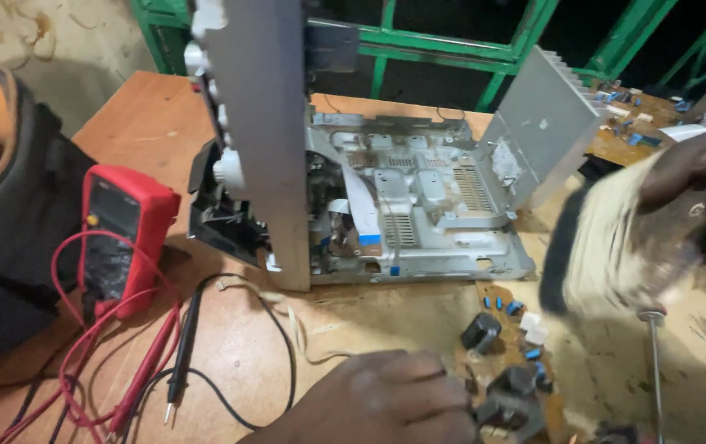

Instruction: The person disassembles an electronic device, removes a circuit board, applies liquid from a bottle of thinner to it, and brushes both the board and the internal chassis of the device.

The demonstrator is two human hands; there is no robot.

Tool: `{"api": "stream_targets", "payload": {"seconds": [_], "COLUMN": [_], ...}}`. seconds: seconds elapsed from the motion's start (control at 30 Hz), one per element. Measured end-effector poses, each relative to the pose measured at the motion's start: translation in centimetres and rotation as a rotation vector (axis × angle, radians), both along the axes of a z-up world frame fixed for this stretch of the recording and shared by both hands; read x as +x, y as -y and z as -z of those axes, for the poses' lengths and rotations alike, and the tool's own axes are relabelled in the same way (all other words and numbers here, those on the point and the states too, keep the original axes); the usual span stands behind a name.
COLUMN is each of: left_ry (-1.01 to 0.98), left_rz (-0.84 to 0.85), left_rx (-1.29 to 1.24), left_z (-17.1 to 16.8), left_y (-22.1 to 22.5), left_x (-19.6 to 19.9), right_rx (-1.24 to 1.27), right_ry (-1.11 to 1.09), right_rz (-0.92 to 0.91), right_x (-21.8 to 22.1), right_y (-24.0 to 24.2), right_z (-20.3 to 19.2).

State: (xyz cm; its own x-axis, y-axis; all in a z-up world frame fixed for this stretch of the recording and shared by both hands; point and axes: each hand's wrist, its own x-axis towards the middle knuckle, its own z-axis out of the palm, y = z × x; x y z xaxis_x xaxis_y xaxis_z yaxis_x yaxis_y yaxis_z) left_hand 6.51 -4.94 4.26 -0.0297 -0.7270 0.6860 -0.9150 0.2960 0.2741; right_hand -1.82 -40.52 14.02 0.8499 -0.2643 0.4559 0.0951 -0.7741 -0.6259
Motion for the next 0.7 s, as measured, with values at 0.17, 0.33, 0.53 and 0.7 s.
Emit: {"api": "stream_targets", "payload": {"seconds": [0.17, 0.33, 0.53, 0.7], "left_ry": [-0.045, -0.018, -0.116, -0.194], "left_rz": [0.088, 0.141, 0.066, 0.053], "left_rx": [0.193, 0.317, 0.315, 0.318], "left_z": [0.0, 0.9, 1.2, -1.0], "left_y": [0.4, 0.7, 0.6, 0.4], "left_x": [0.0, 0.7, 1.0, 0.3], "right_rx": [-0.193, -0.245, -0.292, -0.271], "right_ry": [0.125, -0.001, 0.050, -0.001], "right_rz": [-0.206, -0.206, -0.374, -0.372], "right_x": [0.3, 0.2, 0.4, -0.5], "right_y": [-7.0, -8.2, -9.5, -9.1], "right_z": [-2.2, -3.1, -3.1, -1.3]}}
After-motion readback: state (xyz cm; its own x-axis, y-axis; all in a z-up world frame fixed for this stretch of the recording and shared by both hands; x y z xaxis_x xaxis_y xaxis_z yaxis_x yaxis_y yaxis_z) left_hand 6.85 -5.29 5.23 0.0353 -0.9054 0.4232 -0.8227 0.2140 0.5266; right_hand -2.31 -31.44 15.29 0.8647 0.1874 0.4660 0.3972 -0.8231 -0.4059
